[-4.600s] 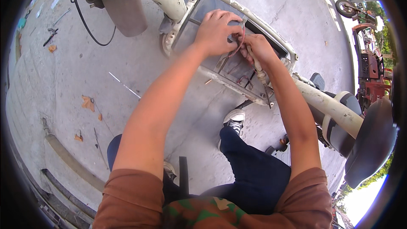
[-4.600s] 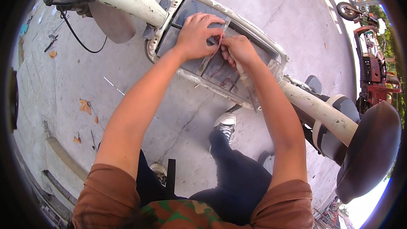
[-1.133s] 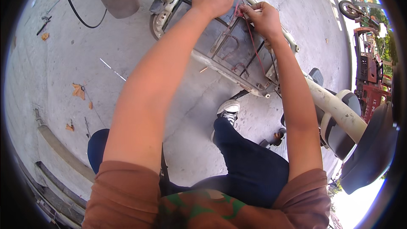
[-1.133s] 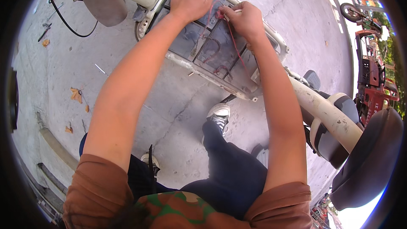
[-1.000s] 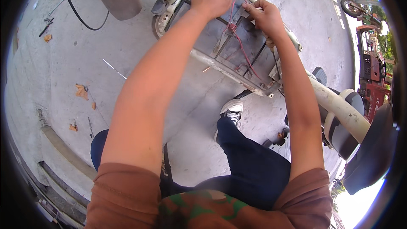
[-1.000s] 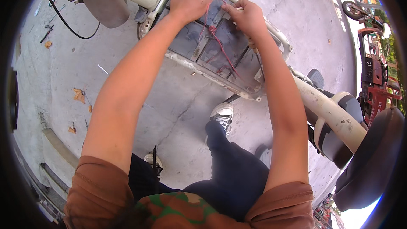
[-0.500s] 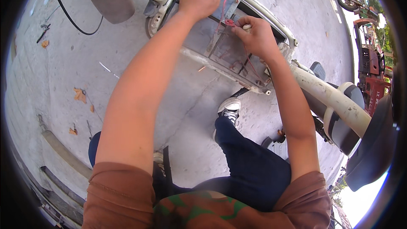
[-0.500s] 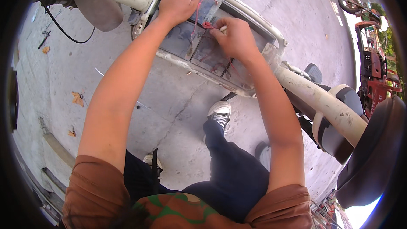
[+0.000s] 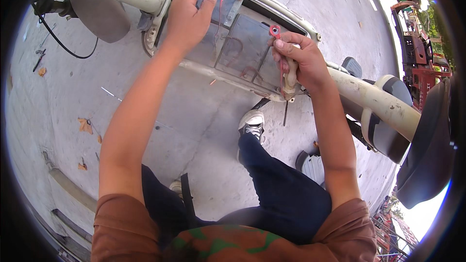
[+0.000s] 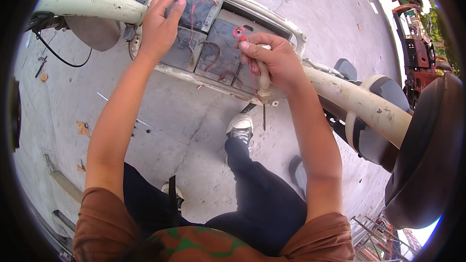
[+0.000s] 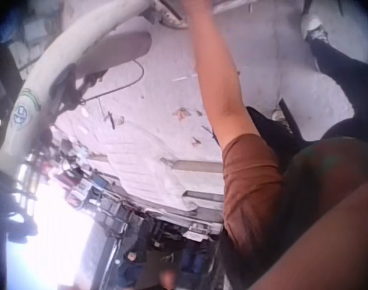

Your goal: The person removes screws from the scooter's floorboard cover using a screwdriver, lifts the cover to expose the battery compartment, and manipulates wires and components inside. The person continues to adjust parts within the battery area while another person assists nearby.

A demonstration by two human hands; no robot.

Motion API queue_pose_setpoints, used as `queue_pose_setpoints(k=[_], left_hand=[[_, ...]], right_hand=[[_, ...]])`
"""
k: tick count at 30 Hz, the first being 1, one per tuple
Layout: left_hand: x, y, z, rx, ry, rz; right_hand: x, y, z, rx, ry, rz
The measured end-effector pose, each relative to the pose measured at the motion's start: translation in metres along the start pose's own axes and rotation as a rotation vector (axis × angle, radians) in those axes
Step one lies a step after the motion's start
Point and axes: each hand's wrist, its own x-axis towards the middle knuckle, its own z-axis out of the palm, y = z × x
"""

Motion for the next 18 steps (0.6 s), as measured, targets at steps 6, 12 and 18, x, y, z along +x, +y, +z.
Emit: queue_pose_setpoints(k=[6, 12, 18], left_hand=[[-0.037, 0.090, -0.004, -0.479, -0.446, -0.399], [-0.060, 0.100, -0.026, -0.524, -0.699, -0.762], [-0.102, 0.109, -0.022, -0.818, -0.615, -0.844]], right_hand=[[-0.025, 0.006, 0.016, -0.512, 0.162, -0.338], [-0.054, 0.017, 0.044, -1.062, 0.158, -0.686], [-0.083, 0.022, 0.050, -0.511, 0.063, -0.098]])
